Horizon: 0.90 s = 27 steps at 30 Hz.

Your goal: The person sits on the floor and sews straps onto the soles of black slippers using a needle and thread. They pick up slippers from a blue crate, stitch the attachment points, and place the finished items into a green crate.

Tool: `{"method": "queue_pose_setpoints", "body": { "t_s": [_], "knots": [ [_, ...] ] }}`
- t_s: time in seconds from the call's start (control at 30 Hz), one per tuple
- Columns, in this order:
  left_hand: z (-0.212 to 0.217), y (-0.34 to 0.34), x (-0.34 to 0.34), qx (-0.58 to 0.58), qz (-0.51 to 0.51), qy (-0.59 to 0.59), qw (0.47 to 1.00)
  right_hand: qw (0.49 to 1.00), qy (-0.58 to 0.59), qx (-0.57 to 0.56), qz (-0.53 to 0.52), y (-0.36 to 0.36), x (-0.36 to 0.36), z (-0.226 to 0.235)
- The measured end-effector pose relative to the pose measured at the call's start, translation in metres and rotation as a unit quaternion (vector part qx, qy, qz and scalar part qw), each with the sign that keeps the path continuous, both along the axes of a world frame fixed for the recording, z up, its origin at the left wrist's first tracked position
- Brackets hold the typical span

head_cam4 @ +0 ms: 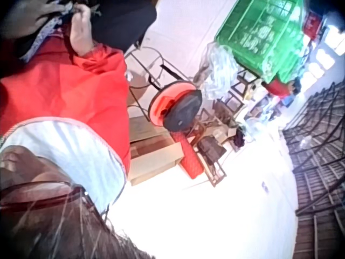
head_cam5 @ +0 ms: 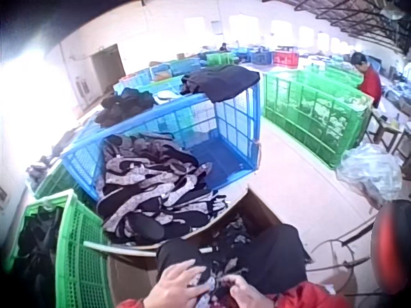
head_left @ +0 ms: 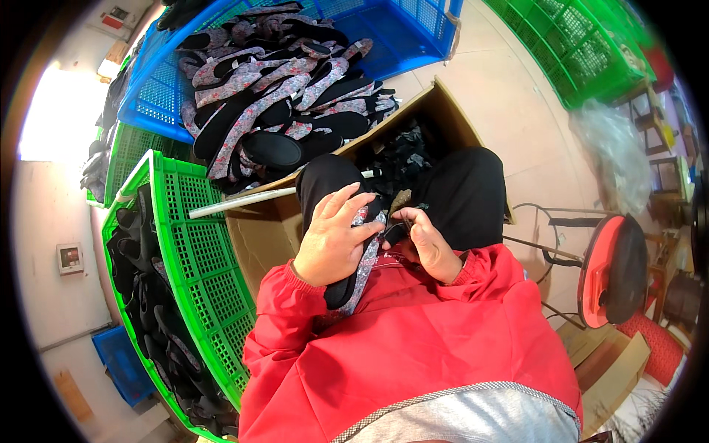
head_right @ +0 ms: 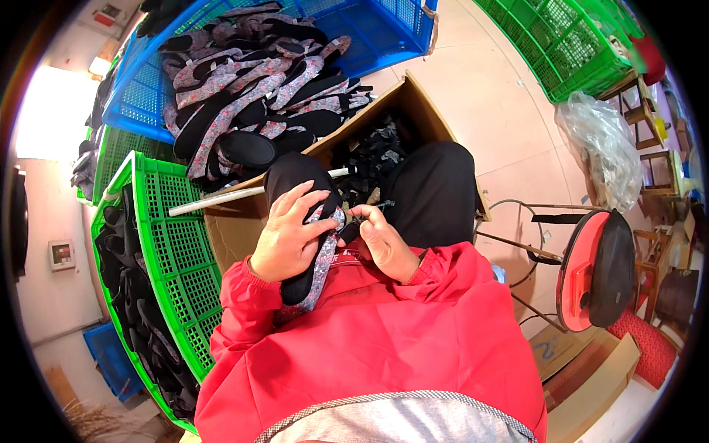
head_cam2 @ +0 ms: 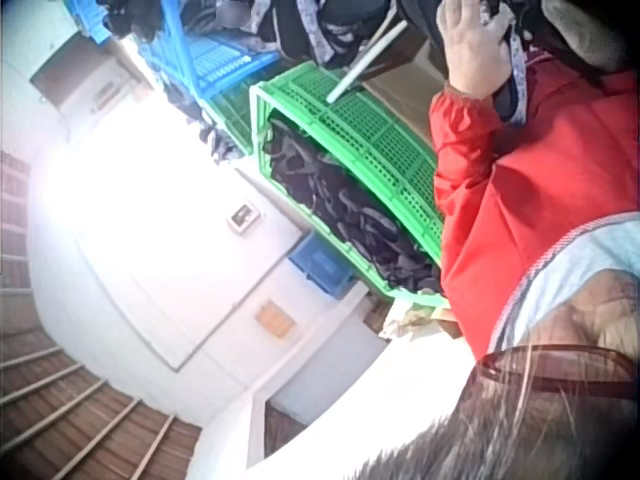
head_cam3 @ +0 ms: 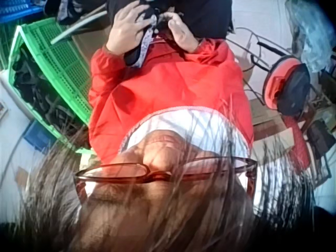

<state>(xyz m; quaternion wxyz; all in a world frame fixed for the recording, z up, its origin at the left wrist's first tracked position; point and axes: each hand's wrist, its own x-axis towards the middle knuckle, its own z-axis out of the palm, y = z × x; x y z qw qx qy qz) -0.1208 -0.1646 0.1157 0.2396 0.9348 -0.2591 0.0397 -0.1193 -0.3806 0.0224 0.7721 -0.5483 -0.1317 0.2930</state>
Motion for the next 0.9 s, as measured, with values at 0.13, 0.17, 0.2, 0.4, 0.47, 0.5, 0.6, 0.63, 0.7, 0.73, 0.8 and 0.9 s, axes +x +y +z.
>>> {"method": "queue_pose_setpoints", "body": {
  "t_s": [0.13,0.17,0.2,0.4,0.47,0.5,0.6,0.63,0.7,0.73,0.8,0.9],
  "knots": [
    [-0.007,0.003,0.004,-0.01,-0.004,0.008,1.0,0.999,0.023,-0.035,0.01,0.002,-0.009,-0.004],
    [-0.007,0.003,0.003,-0.018,0.001,0.018,1.0,0.999,0.048,-0.017,0.021,0.002,-0.01,-0.002],
    [-0.006,0.004,0.002,-0.026,0.006,0.028,0.999,0.998,0.056,-0.01,0.021,0.003,-0.01,-0.002],
    [-0.018,0.011,0.004,-0.054,0.02,0.002,0.998,0.99,0.117,0.074,0.01,0.012,-0.013,0.001],
    [-0.022,0.012,0.005,-0.064,0.021,-0.011,0.998,0.989,0.115,0.088,0.011,0.012,-0.014,-0.003],
    [-0.023,0.013,0.006,-0.069,0.022,-0.013,0.997,0.99,0.11,0.085,0.008,0.013,-0.015,-0.004],
    [-0.031,0.013,0.003,-0.116,0.05,-0.017,0.992,0.995,0.077,0.067,-0.003,0.017,-0.016,-0.004],
    [-0.036,0.013,0.0,-0.137,0.064,-0.018,0.988,0.997,0.056,0.057,-0.008,0.018,-0.016,-0.003],
    [-0.051,0.007,-0.007,-0.202,0.113,-0.027,0.972,0.999,-0.015,0.014,-0.028,0.023,-0.017,-0.005],
    [-0.057,0.002,-0.011,-0.234,0.137,-0.031,0.962,0.997,-0.064,-0.018,-0.043,0.027,-0.018,-0.012],
    [-0.06,-0.004,-0.015,-0.247,0.159,-0.042,0.955,0.99,-0.117,-0.066,-0.052,0.03,-0.019,-0.015],
    [-0.06,-0.007,-0.014,-0.245,0.172,-0.06,0.952,0.985,-0.128,-0.102,-0.054,0.03,-0.019,-0.014]
  ]
}}
